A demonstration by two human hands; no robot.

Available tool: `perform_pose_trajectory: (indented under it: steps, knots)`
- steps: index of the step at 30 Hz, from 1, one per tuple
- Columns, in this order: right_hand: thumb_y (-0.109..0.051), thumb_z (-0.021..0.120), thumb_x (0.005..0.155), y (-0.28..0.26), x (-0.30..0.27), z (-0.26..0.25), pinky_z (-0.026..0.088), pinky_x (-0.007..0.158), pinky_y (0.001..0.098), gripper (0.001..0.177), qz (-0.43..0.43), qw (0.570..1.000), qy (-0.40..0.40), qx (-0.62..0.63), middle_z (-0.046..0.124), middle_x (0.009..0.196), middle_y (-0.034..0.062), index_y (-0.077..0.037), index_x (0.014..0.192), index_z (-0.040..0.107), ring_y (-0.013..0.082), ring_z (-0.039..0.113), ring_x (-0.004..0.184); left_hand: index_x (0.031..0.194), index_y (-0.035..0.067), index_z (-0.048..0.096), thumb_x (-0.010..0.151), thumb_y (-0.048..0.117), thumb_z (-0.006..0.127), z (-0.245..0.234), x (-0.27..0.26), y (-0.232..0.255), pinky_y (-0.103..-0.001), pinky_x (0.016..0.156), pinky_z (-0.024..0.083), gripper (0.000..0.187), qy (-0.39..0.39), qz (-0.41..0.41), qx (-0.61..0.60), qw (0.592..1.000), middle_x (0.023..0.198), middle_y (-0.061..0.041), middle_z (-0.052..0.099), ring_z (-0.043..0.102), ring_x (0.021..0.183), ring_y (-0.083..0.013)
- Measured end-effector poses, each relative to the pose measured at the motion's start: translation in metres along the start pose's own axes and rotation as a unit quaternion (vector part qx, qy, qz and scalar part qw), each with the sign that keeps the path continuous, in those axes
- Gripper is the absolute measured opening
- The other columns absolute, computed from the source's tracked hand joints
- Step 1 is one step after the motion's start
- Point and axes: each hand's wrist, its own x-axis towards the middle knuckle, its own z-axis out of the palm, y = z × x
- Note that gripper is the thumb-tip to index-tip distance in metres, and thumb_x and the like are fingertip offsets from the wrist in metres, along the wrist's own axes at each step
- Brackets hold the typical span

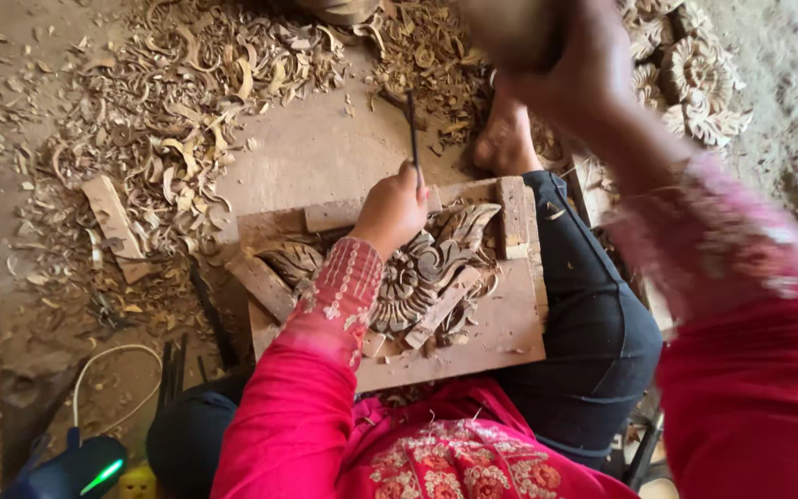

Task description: The person carves a floral design into a rectangular piece of wood using a chisel and a wooden mallet. They repeatedly strike the chisel to shape the wood, then lift the finished carving to inspect it before placing it aside.

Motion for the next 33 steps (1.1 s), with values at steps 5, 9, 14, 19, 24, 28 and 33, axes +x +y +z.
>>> perform_pose_trajectory:
  steps: [5, 9, 14, 19, 24, 28, 33]
  knots:
    - [-0.019, 0.094, 0.084, 0.009, -0.037, -0.035, 0.059, 0.1, 0.0457, 0.085, -0.046, 0.993, -0.109, -0.024, 0.062, 0.145, 0.0203, -0.012, 0.153, 0.045, 0.0354, 0.067, 0.124, 0.111, 0.001, 0.058, 0.111, 0.021, 0.048, -0.011, -0.023, 0.026, -0.032, 0.044, 0.05, 0.022, -0.103, 0.025, 0.024, 0.994, 0.064, -0.008, 0.062, 0.062, 0.051, -0.0207]
    - [-0.021, 0.097, 0.074, -0.014, -0.101, -0.052, 0.049, 0.11, 0.0444, 0.109, 0.151, 0.981, -0.028, 0.121, 0.054, 0.142, 0.0225, -0.003, 0.158, 0.031, 0.0323, 0.057, 0.132, 0.103, 0.006, 0.063, 0.111, 0.023, 0.051, -0.031, -0.075, 0.029, -0.027, 0.046, 0.053, 0.022, 0.1, 0.013, -0.071, 0.992, 0.07, -0.005, 0.065, 0.064, 0.056, -0.0145]
    - [-0.017, 0.096, 0.068, -0.041, -0.173, -0.074, 0.045, 0.118, 0.0407, 0.112, 0.31, 0.928, -0.029, 0.204, 0.052, 0.148, 0.0128, -0.003, 0.16, 0.033, 0.0241, 0.052, 0.139, 0.105, -0.001, 0.057, 0.106, 0.022, 0.054, -0.032, -0.077, 0.025, -0.029, 0.039, 0.05, 0.024, 0.077, -0.079, -0.089, 0.99, 0.074, -0.006, 0.068, 0.062, 0.051, -0.0157]
    - [-0.014, 0.096, 0.066, -0.042, -0.196, -0.093, 0.045, 0.12, 0.043, 0.111, 0.286, 0.944, -0.011, 0.165, 0.05, 0.145, 0.0144, -0.004, 0.157, 0.032, 0.0262, 0.051, 0.136, 0.112, -0.003, 0.062, 0.108, 0.02, 0.052, -0.029, -0.04, 0.036, -0.028, 0.043, 0.052, 0.025, -0.06, -0.04, 0.029, 0.997, 0.071, -0.008, 0.069, 0.063, 0.051, -0.0157]
    - [-0.005, 0.095, 0.073, -0.035, -0.2, -0.115, 0.041, 0.121, 0.0401, 0.109, 0.243, 0.941, 0.059, 0.23, 0.045, 0.15, 0.0124, -0.008, 0.16, 0.029, 0.0241, 0.047, 0.139, 0.119, -0.006, 0.06, 0.107, 0.023, 0.051, -0.03, -0.017, 0.04, -0.031, 0.043, 0.052, 0.033, -0.1, 0.033, 0.075, 0.992, 0.069, -0.009, 0.068, 0.065, 0.052, -0.0193]
    - [-0.001, 0.093, 0.084, -0.043, -0.18, -0.124, 0.043, 0.126, 0.0422, 0.107, 0.244, 0.892, 0.136, 0.356, 0.042, 0.158, 0.009, -0.016, 0.164, 0.024, 0.0255, 0.046, 0.15, 0.126, -0.008, 0.058, 0.103, 0.025, 0.054, -0.025, -0.009, 0.042, -0.039, 0.045, 0.051, 0.04, -0.088, 0.101, 0.143, 0.981, 0.064, -0.012, 0.067, 0.066, 0.053, -0.0279]
    - [-0.013, 0.089, 0.085, -0.049, -0.156, -0.089, 0.059, 0.102, 0.0408, 0.095, 0.213, 0.96, 0.091, 0.157, 0.052, 0.147, 0.0111, -0.02, 0.157, 0.027, 0.028, 0.06, 0.131, 0.126, -0.003, 0.058, 0.113, 0.021, 0.044, -0.009, -0.011, 0.044, -0.039, 0.042, 0.051, 0.031, -0.196, 0.079, 0.143, 0.967, 0.063, -0.009, 0.064, 0.063, 0.048, -0.0253]
